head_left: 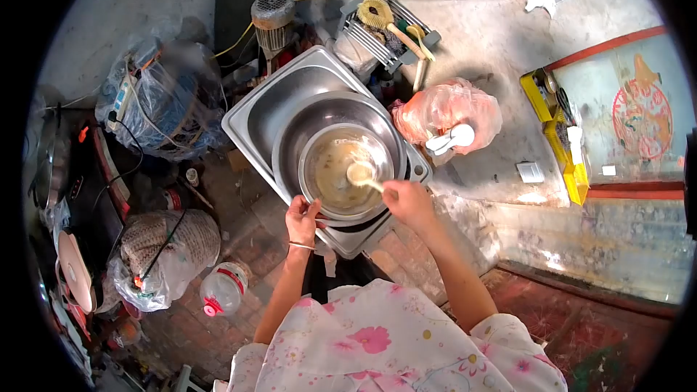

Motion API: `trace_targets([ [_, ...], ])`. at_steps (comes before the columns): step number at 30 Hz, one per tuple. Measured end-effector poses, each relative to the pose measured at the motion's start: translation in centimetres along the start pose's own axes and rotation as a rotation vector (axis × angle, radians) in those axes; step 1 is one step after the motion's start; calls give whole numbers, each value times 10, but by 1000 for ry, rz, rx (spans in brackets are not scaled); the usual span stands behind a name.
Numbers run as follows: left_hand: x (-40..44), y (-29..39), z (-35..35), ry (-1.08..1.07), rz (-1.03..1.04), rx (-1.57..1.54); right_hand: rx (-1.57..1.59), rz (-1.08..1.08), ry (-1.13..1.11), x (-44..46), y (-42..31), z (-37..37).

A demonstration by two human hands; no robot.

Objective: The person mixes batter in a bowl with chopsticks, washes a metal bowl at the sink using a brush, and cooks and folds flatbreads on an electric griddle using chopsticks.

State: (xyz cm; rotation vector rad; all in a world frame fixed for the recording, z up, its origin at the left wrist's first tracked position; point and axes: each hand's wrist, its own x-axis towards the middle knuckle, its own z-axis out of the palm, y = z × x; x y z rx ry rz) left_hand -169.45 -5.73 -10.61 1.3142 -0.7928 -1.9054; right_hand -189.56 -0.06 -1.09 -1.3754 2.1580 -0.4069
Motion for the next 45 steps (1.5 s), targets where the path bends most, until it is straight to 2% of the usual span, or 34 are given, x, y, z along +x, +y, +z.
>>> trace_targets([
  [3,3,-1,2,-31,1,25,115,-87,88,21,-14,21],
  [5,3,-2,1,-9,8,10,116,-110,-11,8,-28,22],
  [8,3,-3,-3,-15,10,3,40,-125,-50,-8,-9,11],
  [10,2,-2,-3,-13,-10,21,-101,4,18,-5,-3,0],
  [13,2,0,0,-14,-34,44,26,-36,106,14,-19,18],
  [15,5,-2,-2,-31,-26,8,41,-120,25,7,-18,19],
  [19,-1,1,-2,-28,-45,12,68,-48,-84,-10,-2,1],
  [21,1,2,1,-73,-24,17,-39,-22,74,7,-2,7],
  [23,0,2,2,-73,-33,5,-14,-102,122,10,-10,14],
  [25,2,1,2,-67,-53,-1,-11,-121,-44,3,-18,11],
  [27,4,-2,-1,-81,-52,-1,31,-91,5,-9,-15,-5],
  [29,2,-7,-1,-104,-54,2,-71,47,26,-6,-6,-10],
  [31,2,-4,3,-103,-55,-17,-75,-14,102,4,-11,5],
  [33,5,-7,1,-111,-49,-6,92,-88,6,6,-25,13],
  [34,6,-6,2,-108,-48,-9,60,-106,27,0,-25,16],
  [38,5,-7,-1,-101,-54,-26,-39,-22,-36,-28,-13,-5],
  [40,4,-7,0,-105,-62,-16,-119,21,157,-21,0,-1],
  [45,5,-10,9,-121,-117,-33,30,18,194,12,-16,26],
])
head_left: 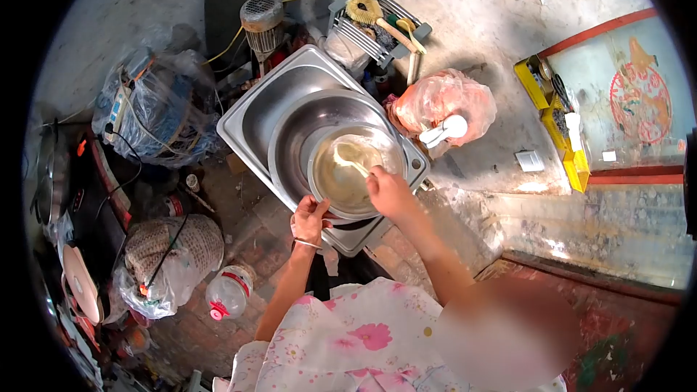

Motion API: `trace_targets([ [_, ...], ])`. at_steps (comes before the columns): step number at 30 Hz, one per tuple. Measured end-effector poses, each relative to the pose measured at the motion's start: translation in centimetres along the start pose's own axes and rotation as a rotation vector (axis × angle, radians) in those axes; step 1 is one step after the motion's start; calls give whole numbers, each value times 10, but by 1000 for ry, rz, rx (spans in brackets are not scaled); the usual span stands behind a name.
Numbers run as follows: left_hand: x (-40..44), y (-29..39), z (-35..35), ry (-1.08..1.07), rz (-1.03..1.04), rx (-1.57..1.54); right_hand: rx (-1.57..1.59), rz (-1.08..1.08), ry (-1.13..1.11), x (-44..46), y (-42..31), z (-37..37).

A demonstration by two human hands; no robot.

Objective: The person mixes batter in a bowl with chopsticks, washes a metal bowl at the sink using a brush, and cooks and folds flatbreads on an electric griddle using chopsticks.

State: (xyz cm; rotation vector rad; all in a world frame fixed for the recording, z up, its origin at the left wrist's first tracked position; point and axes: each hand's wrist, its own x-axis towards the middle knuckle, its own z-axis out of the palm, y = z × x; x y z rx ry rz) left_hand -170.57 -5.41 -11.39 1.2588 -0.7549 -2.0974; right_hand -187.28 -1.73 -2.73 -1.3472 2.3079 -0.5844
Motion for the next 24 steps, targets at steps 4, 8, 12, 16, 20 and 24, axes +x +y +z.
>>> trace_targets([
  [4,3,1,1,-2,-27,-65,176,-139,-176,-6,-9,0],
  [8,9,1,-8,-5,50,-50,-70,-127,-348,-18,2,-26],
  [12,13,2,-17,-20,106,13,-383,-114,-205,-17,10,-40],
  [16,6,15,-10,-10,93,114,-236,-93,-77,5,5,-13],
  [20,4,17,-9,15,77,110,6,-191,-205,-2,-3,1],
  [24,4,14,-16,17,84,129,-75,-64,-352,-22,4,-40],
])
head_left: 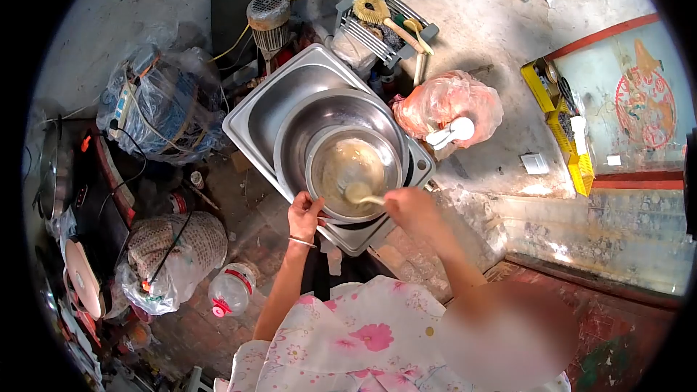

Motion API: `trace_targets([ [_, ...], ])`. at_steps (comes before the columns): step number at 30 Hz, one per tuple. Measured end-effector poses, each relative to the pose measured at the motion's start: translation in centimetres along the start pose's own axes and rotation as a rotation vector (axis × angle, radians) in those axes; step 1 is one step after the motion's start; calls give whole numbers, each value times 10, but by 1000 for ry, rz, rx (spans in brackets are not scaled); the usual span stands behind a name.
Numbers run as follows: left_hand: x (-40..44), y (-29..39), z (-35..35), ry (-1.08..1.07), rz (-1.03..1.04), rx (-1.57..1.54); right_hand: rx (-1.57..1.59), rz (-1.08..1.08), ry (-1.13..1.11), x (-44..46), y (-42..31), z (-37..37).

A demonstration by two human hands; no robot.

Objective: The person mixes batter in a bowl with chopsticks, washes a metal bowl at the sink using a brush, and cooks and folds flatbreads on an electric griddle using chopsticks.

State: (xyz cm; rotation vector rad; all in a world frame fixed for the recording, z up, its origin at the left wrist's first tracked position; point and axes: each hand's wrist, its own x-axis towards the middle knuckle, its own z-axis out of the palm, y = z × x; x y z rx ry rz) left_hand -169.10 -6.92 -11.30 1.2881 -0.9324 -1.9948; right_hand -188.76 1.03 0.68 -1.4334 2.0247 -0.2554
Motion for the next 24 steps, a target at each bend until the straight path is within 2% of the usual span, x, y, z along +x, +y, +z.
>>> trace_targets([
  [1,-2,0,0,-2,-4,-1,-1,4,-2,3,3,3],
  [3,-2,2,4,-10,-32,-24,-91,51,250,20,10,10],
  [6,-2,1,11,-18,-67,-50,87,-15,161,34,-3,24],
  [11,0,-3,12,-21,-89,-111,255,-182,222,11,15,26],
  [13,1,-4,13,-65,-99,-135,761,305,43,7,14,20],
  [14,2,-5,15,-68,-99,-138,758,307,45,8,11,20],
  [16,2,-7,16,-94,-107,-129,1007,469,140,20,-6,24],
  [18,4,-8,17,-93,-100,-120,1030,535,99,27,-16,29],
  [20,6,-10,18,-92,-98,-114,938,442,-37,25,-20,32],
  [22,9,-6,14,-85,-22,-128,887,391,-72,17,-20,24],
  [24,9,-4,11,-71,-14,-132,472,-48,-11,13,-6,21],
])
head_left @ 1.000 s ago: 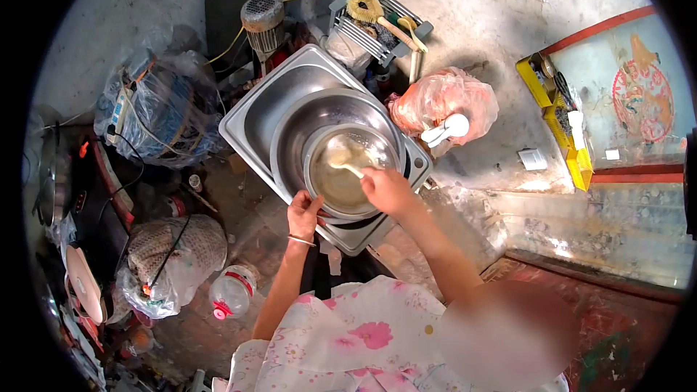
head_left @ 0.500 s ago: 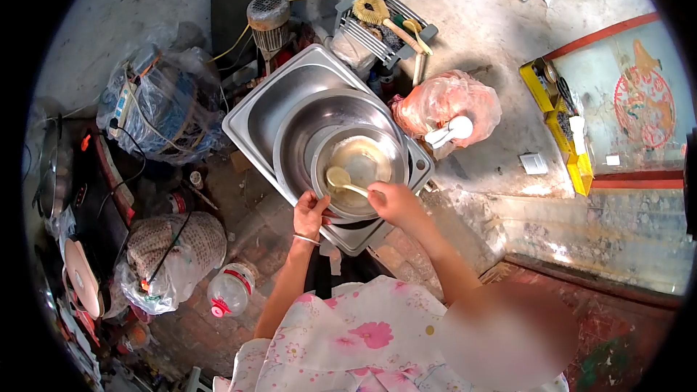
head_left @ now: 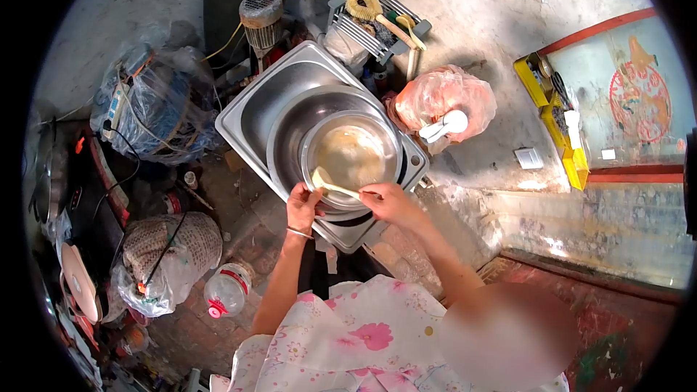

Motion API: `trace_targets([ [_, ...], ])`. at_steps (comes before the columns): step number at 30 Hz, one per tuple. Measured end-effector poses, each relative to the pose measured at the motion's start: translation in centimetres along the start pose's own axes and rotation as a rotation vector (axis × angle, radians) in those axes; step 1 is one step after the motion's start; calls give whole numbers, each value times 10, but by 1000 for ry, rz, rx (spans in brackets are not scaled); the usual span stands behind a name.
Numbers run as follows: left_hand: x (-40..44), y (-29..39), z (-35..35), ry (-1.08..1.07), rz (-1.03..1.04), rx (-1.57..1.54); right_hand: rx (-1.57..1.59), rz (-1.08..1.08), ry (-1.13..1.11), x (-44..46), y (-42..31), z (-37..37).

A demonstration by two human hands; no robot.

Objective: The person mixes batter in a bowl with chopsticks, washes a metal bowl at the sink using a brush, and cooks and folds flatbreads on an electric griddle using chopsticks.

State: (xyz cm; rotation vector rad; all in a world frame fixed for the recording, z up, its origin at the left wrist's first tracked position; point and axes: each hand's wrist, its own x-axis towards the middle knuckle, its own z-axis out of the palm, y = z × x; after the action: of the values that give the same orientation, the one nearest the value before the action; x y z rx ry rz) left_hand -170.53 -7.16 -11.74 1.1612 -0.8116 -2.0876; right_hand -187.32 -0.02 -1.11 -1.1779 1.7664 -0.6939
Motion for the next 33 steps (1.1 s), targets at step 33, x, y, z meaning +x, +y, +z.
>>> trace_targets([
  [33,-19,25,9,195,104,352,-888,-99,260,-5,15,-31],
])
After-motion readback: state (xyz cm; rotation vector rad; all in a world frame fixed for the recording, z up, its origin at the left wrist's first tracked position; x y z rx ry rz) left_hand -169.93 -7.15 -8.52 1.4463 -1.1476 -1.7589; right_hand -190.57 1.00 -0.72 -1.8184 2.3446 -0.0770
